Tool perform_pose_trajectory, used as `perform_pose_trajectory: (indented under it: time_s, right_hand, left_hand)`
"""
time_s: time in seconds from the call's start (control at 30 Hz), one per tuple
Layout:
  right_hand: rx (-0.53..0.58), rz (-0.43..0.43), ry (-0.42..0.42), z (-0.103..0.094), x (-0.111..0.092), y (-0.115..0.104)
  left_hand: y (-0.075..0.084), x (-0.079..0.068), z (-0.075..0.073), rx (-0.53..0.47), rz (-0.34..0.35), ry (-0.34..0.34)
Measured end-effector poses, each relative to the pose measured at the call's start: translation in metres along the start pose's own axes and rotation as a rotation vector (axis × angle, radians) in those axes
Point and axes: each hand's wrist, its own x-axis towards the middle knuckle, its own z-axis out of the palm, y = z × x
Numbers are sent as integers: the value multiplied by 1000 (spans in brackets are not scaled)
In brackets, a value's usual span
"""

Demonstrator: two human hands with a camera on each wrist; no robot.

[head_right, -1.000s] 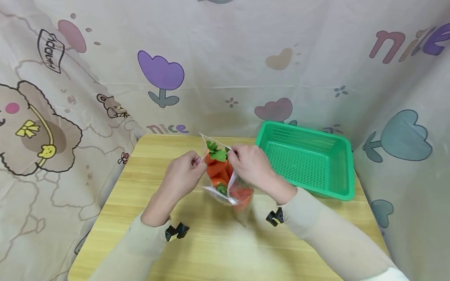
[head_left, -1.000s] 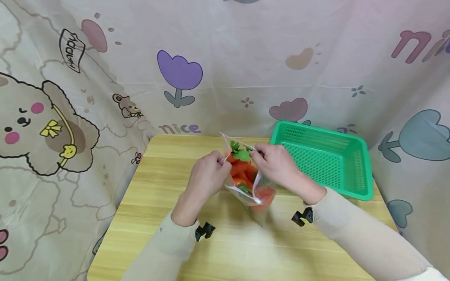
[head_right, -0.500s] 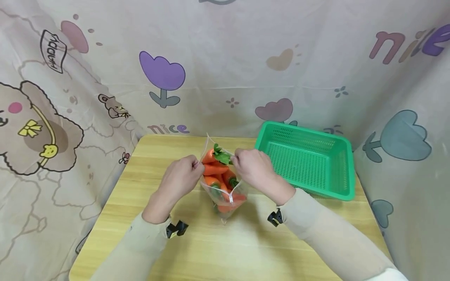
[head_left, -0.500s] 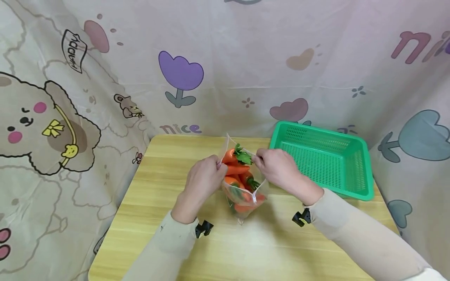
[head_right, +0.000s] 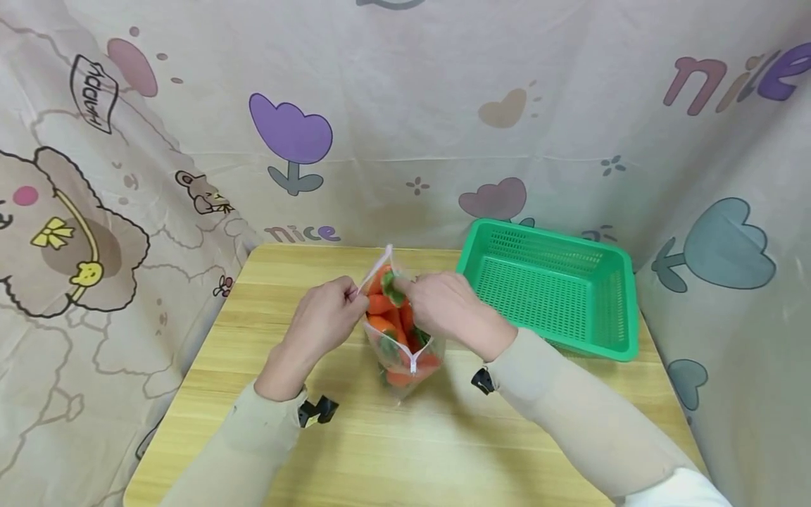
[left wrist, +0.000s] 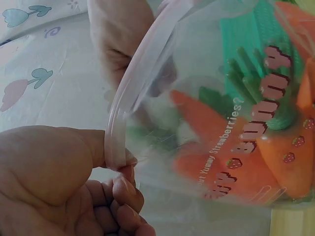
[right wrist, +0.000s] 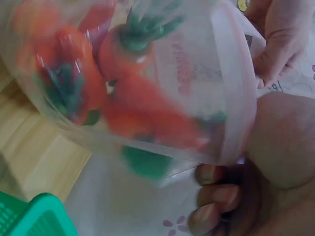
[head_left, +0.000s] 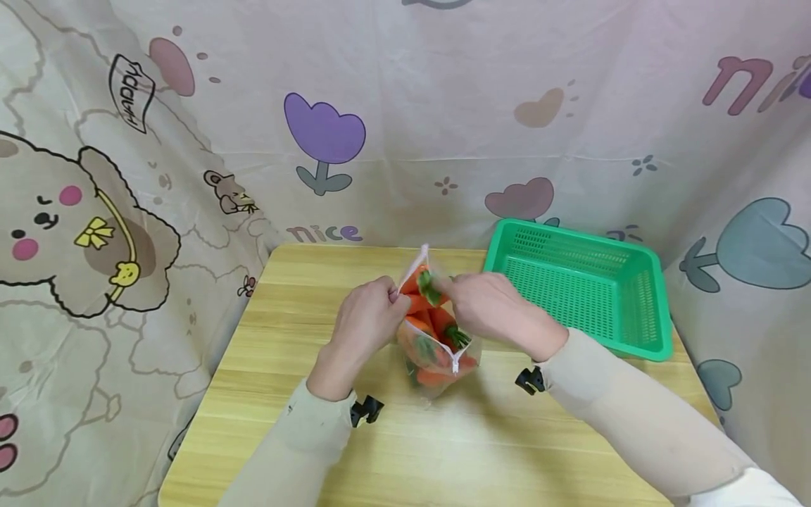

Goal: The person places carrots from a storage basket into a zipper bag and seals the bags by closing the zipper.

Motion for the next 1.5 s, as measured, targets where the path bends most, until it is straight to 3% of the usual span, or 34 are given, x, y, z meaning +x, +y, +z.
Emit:
perform_pose_trajectory:
  time_s: [0.1,0.2,0.33,0.53,0.7,0.77,0.9,0.97,1.03,1.13,1.23,1.33,1.4,1.5]
  right_hand:
    - [-33,22,-113,-1,1,-1]
    - [-23,10,-115,-2,-1,1]
    - [64,5,6,-3,-3,4]
    - [255,85,195,-3,-2,9]
    - [235,114,305,-3,2,11]
    - [218,122,302,-4,3,13]
    - [236,119,301,-2,5,17]
    - [263,100,314,0,6,18]
    - [290,84,324,0,6,18]
    - [375,123,291,1,4,18]
    - [482,210,212,2,-10,21]
    - [553,266,99,4,-35,21]
    - [545,256,54,9,-51,18]
    - [498,227,72,17,-64,14]
  left_hand:
    - [0,0,0,-11,-7,-2]
    - [-1,1,-1,-12,-14,-1]
    - [-3,2,-4,10,-19,2]
    - [-5,1,-6,-17,-17,-33]
    - [-1,-1,-4,-84,29,-113]
    - [-2,1,-5,-85,27,-92]
    - [-12,13,-12,-51,10,41]
    - [-20,25,-14,-19,50,82]
    - [-27,37,-16,8,125,82]
    - [-35,50,-18,43,238,47]
    - [-39,52,-20,62,281,52]
    - [-43,50,-23,65,277,77]
    - [-44,49,-24,64,269,83]
    - [-45,47,-27,72,266,93]
